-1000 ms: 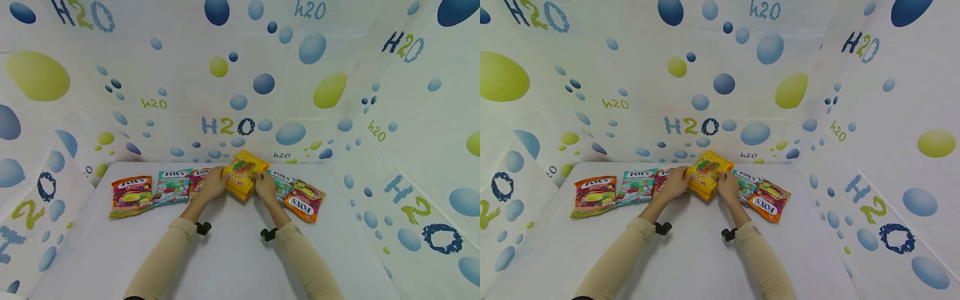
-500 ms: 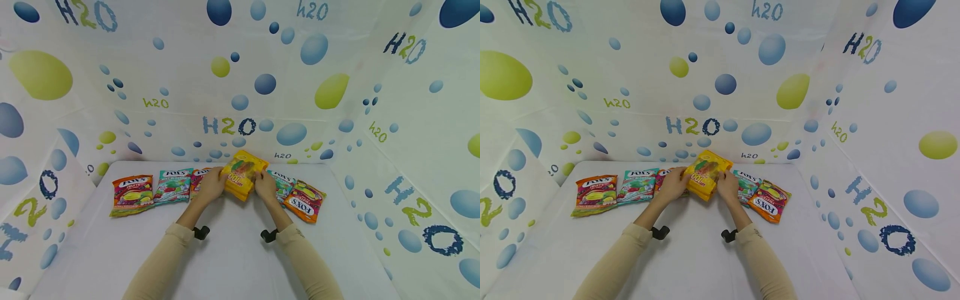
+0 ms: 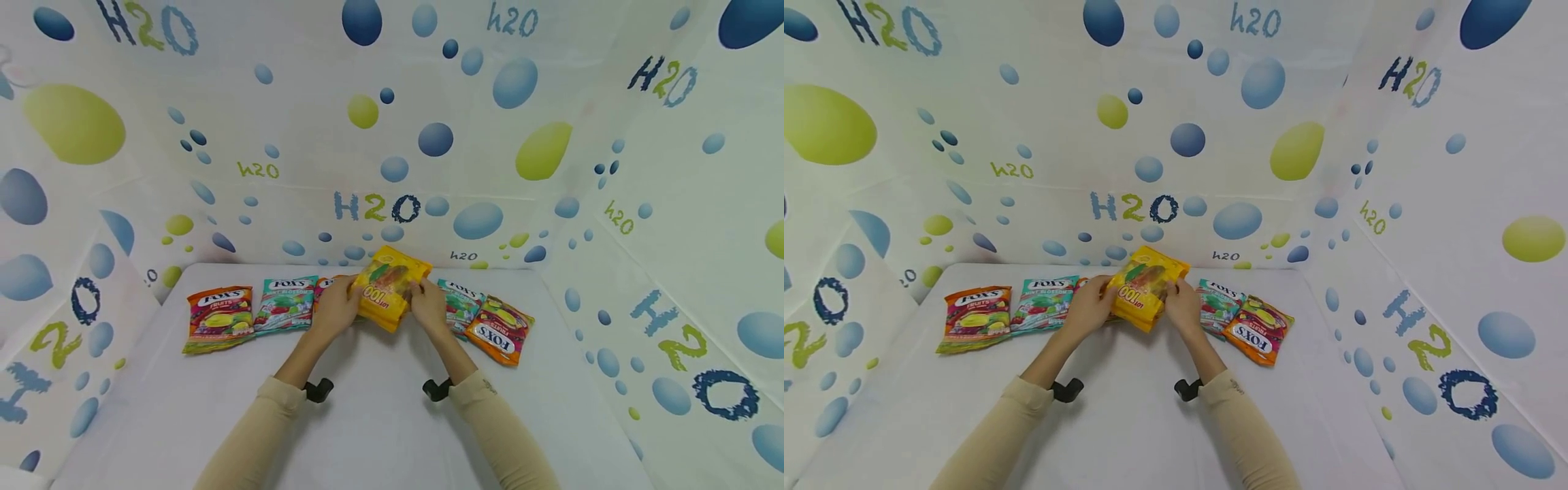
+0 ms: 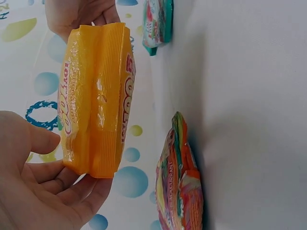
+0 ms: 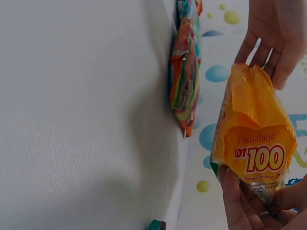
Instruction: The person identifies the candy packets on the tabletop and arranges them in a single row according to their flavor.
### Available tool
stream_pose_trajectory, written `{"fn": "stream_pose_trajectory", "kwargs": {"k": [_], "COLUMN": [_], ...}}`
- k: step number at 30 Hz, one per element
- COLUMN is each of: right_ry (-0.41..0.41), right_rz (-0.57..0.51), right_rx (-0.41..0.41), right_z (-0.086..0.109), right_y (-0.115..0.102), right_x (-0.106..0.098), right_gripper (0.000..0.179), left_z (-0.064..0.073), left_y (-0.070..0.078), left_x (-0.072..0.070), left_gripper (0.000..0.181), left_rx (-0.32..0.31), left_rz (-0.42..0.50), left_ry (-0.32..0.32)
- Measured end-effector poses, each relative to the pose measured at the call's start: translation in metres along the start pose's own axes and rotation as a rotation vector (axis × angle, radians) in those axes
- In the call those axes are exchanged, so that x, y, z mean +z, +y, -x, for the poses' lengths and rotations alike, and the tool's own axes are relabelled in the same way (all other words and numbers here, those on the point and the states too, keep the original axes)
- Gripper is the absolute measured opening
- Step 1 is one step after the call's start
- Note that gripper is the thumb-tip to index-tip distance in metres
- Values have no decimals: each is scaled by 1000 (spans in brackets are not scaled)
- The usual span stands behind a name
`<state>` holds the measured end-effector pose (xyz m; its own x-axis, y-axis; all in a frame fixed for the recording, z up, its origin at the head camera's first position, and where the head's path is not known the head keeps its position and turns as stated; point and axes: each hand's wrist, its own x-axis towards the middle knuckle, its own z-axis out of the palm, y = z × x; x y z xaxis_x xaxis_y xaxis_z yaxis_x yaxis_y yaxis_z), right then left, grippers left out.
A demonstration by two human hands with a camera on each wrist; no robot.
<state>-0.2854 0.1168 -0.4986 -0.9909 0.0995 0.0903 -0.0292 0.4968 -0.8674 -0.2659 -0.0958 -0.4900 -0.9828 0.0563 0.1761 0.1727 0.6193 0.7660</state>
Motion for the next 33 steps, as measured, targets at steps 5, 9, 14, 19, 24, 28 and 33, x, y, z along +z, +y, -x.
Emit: {"fn": "stream_pose_trajectory", "kwargs": {"k": [5,9,14,19,24,28,33], "right_ry": [-32,-48,-57,-72,-77,-87,-98], "right_rz": [-13,-10,4,30,15,-3,-13], "right_rx": [29,14,7,-14,-60,-89,-97], "right_z": [6,11,18,24,31,34,38], "right_y": [-5,-7,-9,-12,-15,-16,-18], "right_x": [5,8,9,9,11,15,21], "right_gripper": [30,30,32,33,31,30,29], "left_z": [8,19,31,42,55,63,71], "left_y": [-3,-4,-6,-6,-5,-7,-9], "left_x": [-7,-12,-14,-18,-25,-31,-36], "left_gripper": [45,46,44,42,42,44,46], "left_rx": [-17,-58,-56,-24,-29,-39,-70], "left_rz": [9,31,22,-12,-12,-3,12], "left_ry": [24,29,47,56,56,67,86]}}
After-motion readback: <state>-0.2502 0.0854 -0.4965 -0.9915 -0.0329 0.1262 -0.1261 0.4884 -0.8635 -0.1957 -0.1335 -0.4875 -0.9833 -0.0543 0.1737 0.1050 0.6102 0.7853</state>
